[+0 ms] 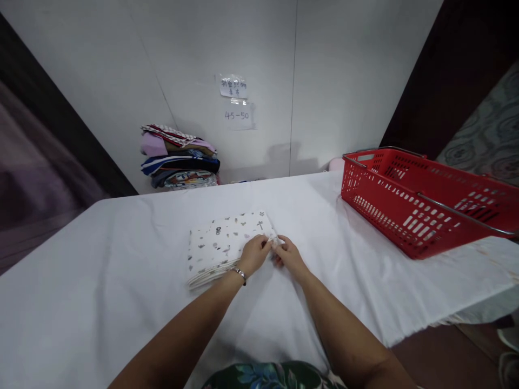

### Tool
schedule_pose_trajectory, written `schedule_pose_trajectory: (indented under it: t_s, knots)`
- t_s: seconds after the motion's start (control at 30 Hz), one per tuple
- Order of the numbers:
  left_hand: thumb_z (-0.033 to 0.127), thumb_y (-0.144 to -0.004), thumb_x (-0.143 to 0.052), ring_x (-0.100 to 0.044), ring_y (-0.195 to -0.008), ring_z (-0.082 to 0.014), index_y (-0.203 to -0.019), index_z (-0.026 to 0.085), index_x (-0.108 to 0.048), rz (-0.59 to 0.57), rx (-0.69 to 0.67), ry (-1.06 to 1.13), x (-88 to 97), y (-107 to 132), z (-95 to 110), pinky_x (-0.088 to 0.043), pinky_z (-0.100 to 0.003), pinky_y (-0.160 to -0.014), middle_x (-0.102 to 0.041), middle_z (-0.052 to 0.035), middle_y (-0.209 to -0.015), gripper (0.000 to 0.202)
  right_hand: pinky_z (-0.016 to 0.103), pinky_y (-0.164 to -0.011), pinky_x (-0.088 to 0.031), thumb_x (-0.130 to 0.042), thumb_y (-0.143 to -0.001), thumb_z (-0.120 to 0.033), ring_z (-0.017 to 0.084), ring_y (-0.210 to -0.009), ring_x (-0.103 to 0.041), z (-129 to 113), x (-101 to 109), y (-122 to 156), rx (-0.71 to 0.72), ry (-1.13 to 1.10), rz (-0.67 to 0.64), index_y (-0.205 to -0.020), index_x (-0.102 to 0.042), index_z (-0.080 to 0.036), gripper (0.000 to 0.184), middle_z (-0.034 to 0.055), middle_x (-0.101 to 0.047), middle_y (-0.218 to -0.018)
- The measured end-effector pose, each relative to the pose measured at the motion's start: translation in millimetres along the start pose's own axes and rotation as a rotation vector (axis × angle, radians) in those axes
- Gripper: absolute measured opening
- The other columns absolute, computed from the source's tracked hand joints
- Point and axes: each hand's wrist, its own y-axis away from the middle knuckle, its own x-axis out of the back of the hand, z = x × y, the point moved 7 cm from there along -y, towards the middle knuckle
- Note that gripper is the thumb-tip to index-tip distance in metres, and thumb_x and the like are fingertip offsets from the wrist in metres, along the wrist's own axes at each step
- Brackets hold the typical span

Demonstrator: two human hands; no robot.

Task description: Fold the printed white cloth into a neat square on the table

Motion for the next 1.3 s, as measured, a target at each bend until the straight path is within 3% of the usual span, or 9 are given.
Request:
schedule_pose_trajectory:
  t_s: [0.13,0.3,0.5,0.77,0.97,1.13,1.3]
  knots:
    - [0.036,-0.083,-0.042,-0.048,-0.065,-0.0126,-0.066,0.019,-0.051,-0.014,-0.014,0.003,0.8,-0.3,0.5,-0.036,-0.024,-0.061,-0.053,0.0014,-0.066,0.025,0.019,-0.036,-0.038,-0.062,-0.067,-0.033,0.009,-0.041,-0.049,1.1,-0.6,-1.0,0.024,0.001,-0.012,-0.118,-0.042,-0.018,0.057,-0.0086,-0.05,-0.056]
    - [0.032,-0.086,-0.04,-0.05,-0.072,-0.0134,-0.074,0.019,-0.052,0.063,-0.107,-0.117,18.2,-0.4,9.0,-0.037,-0.025,-0.066,-0.054,-0.0006,-0.076,0.022,0.018,-0.034,-0.034,-0.057,-0.067,-0.03,0.007,-0.035,-0.042,0.5,3.4,-1.6,0.01,0.019,0.024,-0.115,-0.045,-0.017,0.051,-0.0098,-0.049,-0.051]
    - [0.029,-0.086,-0.043,-0.05,-0.078,-0.0154,-0.076,0.02,-0.052,-0.089,-0.29,-0.317,7.2,5.3,22.7,-0.036,-0.027,-0.066,-0.055,-0.002,-0.081,0.016,0.018,-0.036,-0.032,-0.059,-0.064,-0.031,0.007,-0.036,-0.043,-0.9,5.3,0.5,-0.028,-0.009,0.041,-0.11,-0.049,-0.018,0.049,-0.009,-0.051,-0.05]
    - [0.031,-0.085,-0.044,-0.05,-0.072,-0.0131,-0.074,0.019,-0.052,-0.106,-0.228,-0.176,0.8,3.7,14.6,-0.036,-0.025,-0.062,-0.055,-0.0003,-0.077,0.018,0.018,-0.036,-0.031,-0.059,-0.063,-0.03,0.007,-0.035,-0.041,-2.4,5.8,0.7,-0.028,-0.002,0.042,-0.106,-0.051,-0.017,0.046,-0.0094,-0.049,-0.045]
    - [0.031,-0.085,-0.043,-0.05,-0.072,-0.0135,-0.072,0.019,-0.052,-0.104,-0.266,-0.22,2.1,4.5,18.4,-0.036,-0.025,-0.062,-0.054,-0.0009,-0.078,0.02,0.018,-0.034,-0.029,-0.057,-0.064,-0.029,0.007,-0.033,-0.04,2.8,5.6,-3.0,-0.031,-0.021,0.017,-0.105,-0.051,-0.017,0.044,-0.0095,-0.049,-0.044]
    - [0.03,-0.085,-0.044,-0.05,-0.078,-0.0156,-0.073,0.018,-0.055,-0.097,-0.318,-0.295,-1.9,9.9,22.6,-0.037,-0.027,-0.066,-0.055,-0.0024,-0.079,0.02,0.019,-0.039,-0.037,-0.059,-0.061,-0.027,0.009,-0.041,-0.049,2.9,3.9,-1.8,-0.059,-0.116,-0.017,-0.105,-0.051,-0.017,0.046,-0.0065,-0.055,-0.053]
    - [0.033,-0.085,-0.044,-0.051,-0.074,-0.0132,-0.071,0.019,-0.057,-0.073,-0.184,-0.1,-0.5,11.9,11.2,-0.038,-0.025,-0.065,-0.056,-0.0006,-0.077,0.024,0.022,-0.044,-0.044,-0.061,-0.063,-0.028,0.011,-0.051,-0.055,-0.9,1.7,1.7,-0.053,-0.161,-0.074,-0.109,-0.049,-0.018,0.049,-0.0028,-0.058,-0.063]
